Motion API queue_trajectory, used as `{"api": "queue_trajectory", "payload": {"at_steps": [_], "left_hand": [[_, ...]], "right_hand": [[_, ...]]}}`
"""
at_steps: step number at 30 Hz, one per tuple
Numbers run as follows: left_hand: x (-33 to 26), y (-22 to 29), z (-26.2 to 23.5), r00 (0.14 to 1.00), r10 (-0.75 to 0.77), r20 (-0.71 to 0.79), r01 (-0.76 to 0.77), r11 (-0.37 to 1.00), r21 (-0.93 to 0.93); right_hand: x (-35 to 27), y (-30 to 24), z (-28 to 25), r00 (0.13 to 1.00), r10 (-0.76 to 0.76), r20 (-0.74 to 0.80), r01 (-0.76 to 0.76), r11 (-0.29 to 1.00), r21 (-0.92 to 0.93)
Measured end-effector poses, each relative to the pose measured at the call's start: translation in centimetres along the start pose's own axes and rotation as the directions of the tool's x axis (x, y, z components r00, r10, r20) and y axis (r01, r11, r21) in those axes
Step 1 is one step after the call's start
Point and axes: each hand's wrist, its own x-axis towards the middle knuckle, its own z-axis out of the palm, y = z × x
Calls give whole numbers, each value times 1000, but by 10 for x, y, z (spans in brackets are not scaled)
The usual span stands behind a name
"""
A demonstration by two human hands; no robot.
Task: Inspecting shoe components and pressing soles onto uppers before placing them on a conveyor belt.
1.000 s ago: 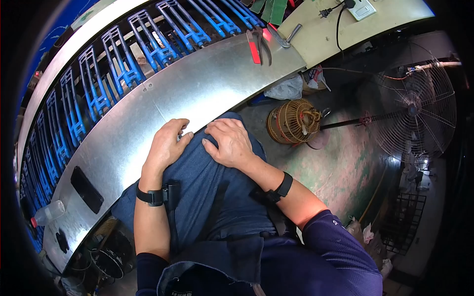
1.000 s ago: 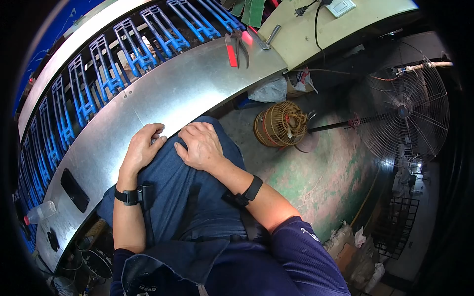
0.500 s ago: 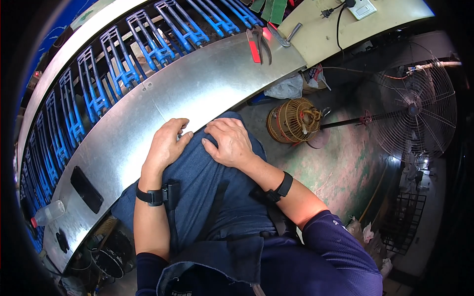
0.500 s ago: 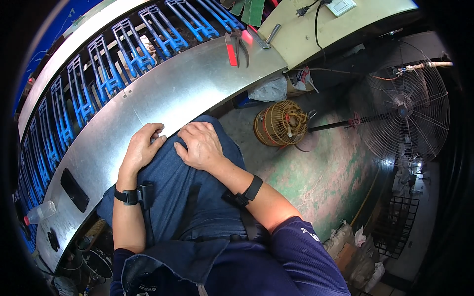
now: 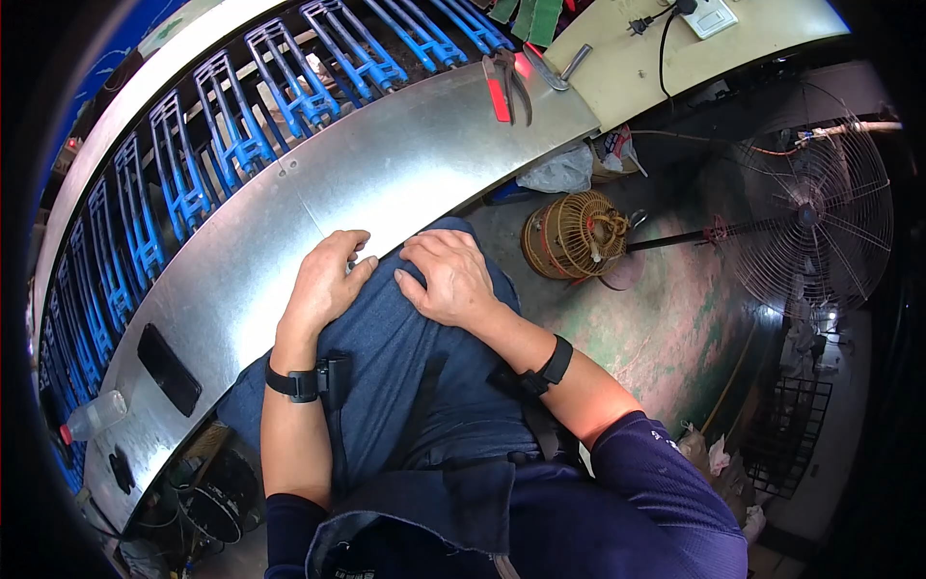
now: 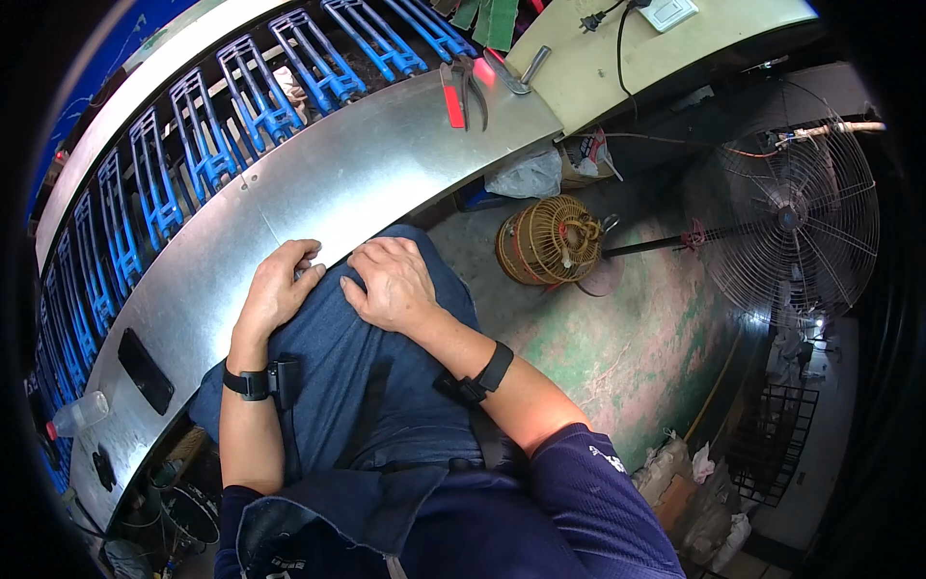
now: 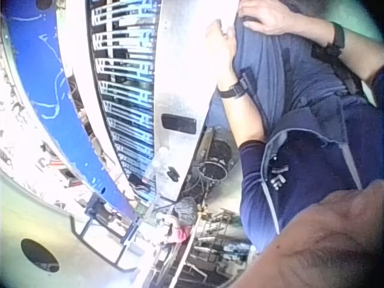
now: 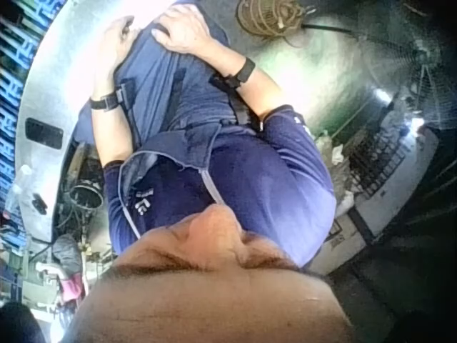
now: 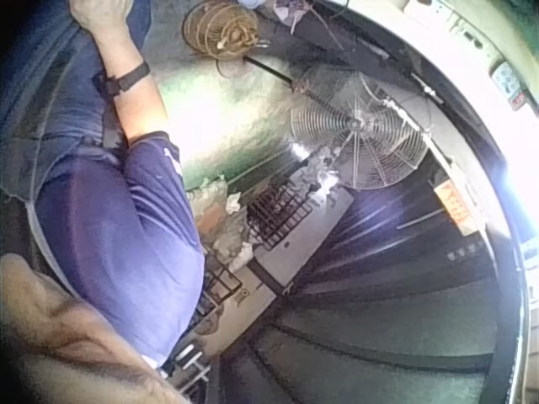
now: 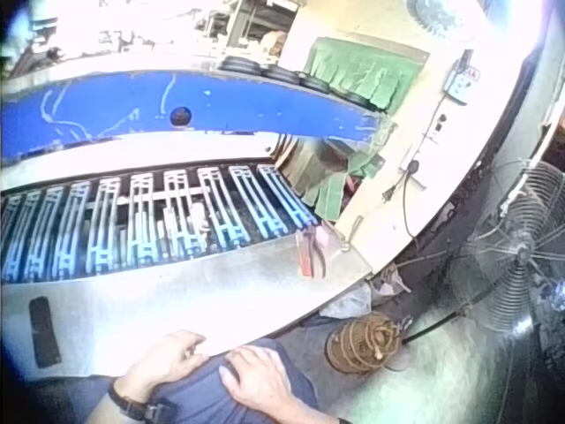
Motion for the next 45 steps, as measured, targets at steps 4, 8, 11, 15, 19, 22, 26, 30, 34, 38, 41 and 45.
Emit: {"api": "queue_trajectory", "payload": {"at_steps": [4,8,11,15,19,22,26,30,34,38,41,45], "left_hand": [[1,3,0,1000,-10,6,10,1000,4],[2,2,1,1000,-2,-3,2,1000,-3],[2,2,2,1000,0,-1,0,1000,-6],[3,-1,6,1000,-4,-10,5,1000,15],[4,0,7,1000,5,-15,-5,1000,15],[5,0,7,1000,3,-15,-3,1000,18],[7,7,4,1000,-29,8,29,1000,-3],[10,6,6,1000,-6,2,6,1000,0],[11,1,7,1000,25,-17,-25,1000,-2],[8,-5,9,1000,9,-16,-10,998,-58],[9,-6,16,1000,16,-17,-17,998,-58],[7,-2,16,997,66,-25,-67,997,-29]], "right_hand": [[1,1,-1,1000,0,4,0,1000,-4],[1,3,0,1000,4,12,-4,1000,-4],[0,4,0,1000,1,-5,-1,1000,18],[0,5,-1,1000,3,3,-3,1000,17],[0,6,-1,1000,1,4,-1,1000,13],[1,7,-1,1000,5,13,-5,1000,1],[2,11,-2,1000,1,11,-1,1000,-5],[2,14,-1,1000,-11,-8,11,1000,-7],[4,12,-2,999,-22,-24,22,1000,0],[3,9,-3,999,-24,-21,25,998,51],[0,14,-5,999,-34,2,34,998,58],[17,32,-15,989,37,141,-67,976,207]]}}
